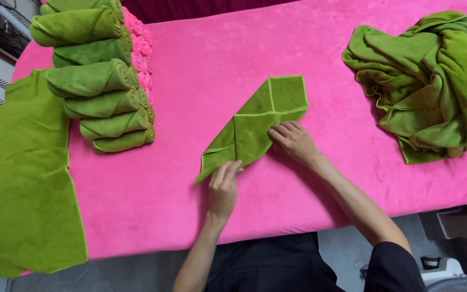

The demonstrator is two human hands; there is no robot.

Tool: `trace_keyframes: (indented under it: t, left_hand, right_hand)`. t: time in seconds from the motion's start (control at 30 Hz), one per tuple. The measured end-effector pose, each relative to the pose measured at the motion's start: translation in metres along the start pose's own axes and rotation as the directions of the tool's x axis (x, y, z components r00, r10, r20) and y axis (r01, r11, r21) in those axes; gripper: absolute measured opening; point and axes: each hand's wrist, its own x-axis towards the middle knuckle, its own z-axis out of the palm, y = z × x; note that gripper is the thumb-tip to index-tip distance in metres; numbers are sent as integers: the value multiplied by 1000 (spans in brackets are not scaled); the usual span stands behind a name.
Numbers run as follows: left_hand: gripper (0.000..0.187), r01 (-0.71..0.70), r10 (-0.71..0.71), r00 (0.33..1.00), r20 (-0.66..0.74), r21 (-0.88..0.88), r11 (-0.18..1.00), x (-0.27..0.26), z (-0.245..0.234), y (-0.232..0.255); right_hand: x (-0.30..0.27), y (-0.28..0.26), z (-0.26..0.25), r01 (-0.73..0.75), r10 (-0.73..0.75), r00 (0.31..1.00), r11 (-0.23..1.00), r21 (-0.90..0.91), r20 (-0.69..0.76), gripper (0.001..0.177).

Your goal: The person folds a green towel on a pink-covered table. They first roll a small towel and place it on a stack, then unfold a larger green towel, fold it into a square, and proceed to fold it into a long, narrow shape with pointed ends.

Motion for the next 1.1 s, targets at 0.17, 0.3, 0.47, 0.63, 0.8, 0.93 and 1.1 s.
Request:
trace_keyframes:
  t: [0.17,0.3,0.47,0.63,0.8,0.93,1.1]
  left_hand:
    - [19,-126,128,980,-150,25,992,54,-63,-12]
    - [12,-180,209,945,-252,132,975,103,-95,-50]
    - [16,-409,411,883,-227,59,911,223,-144,-24]
    - [11,-491,482,870,106,76,868,300,-17,-87]
    - [14,-6,-62,781,621,106,994,293,156,-144]
    - [11,-144,44,759,650,101,984,294,234,-159]
    - [9,-174,102,761,641,50,984,298,255,-141]
  right_hand:
    - [35,-30,-43,44,-49,997,995,91,53,26]
    - [83,-63,-82,41,-58,997,966,255,59,22]
    - [111,-78,-80,-375,244,925,439,817,293,16]
    - [118,-68,-41,-586,355,746,-53,809,564,16]
    - [81,-40,58,-776,436,481,-192,601,760,33]
    - [78,-22,26,-861,520,400,-69,504,754,34]
    - [66,2,28,-878,578,355,-64,475,735,34]
